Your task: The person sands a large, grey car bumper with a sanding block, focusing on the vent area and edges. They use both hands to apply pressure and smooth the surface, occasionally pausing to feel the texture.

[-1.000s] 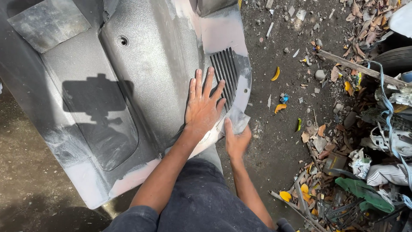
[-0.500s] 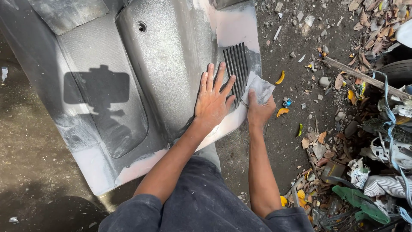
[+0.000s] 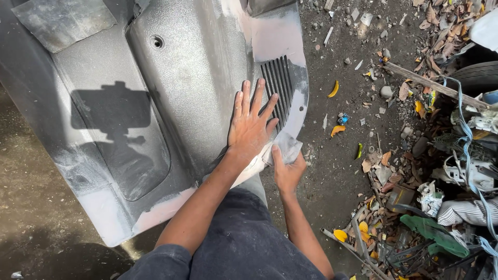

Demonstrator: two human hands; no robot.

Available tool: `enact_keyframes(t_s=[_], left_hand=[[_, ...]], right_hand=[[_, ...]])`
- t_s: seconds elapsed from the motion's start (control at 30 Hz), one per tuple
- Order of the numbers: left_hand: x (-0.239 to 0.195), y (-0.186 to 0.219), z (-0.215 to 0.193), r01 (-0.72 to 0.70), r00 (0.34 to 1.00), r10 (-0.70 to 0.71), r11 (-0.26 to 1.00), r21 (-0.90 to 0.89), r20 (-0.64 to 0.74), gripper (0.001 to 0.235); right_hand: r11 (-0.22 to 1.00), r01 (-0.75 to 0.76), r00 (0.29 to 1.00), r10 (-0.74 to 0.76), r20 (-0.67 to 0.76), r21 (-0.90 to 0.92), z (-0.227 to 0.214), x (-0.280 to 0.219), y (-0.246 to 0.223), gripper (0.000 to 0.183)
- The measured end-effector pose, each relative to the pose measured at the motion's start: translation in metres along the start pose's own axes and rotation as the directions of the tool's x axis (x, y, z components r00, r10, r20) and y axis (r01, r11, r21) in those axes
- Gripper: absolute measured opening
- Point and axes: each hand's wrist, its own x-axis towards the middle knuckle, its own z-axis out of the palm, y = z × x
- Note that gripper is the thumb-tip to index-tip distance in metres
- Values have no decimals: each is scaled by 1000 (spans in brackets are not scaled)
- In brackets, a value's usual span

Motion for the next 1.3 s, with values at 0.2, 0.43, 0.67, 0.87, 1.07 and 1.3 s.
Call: enact_keyframes(t_s=[0.2,0.43,0.67,0.87,1.07,1.3], left_hand=[[5,3,1,-4,1000,4,1000,-7,24,64],[2,6,3,-19,1000,19,1000,1,-1,64],[-4,-4,-5,-8,1000,8,1000,-18,-17,63],[-1,-3,-6,-1,1000,1,1000,-7,6,62],[2,6,3,-5,1000,5,1000,16,-8,63],[-6,-1,-7,3,1000,-3,1000,2,-27,62]], right_hand=[[946,-309,940,320,-117,98,9,78,18,29],[958,-252,968,251,-30,-138,-3,75,29,37],[981,-186,980,180,-85,-62,4,48,23,40],[978,-72,992,50,-115,-194,9,55,-23,33],[968,-220,975,213,-65,-118,-1,94,44,35],[996,-91,995,92,-40,15,-3,28,31,38]])
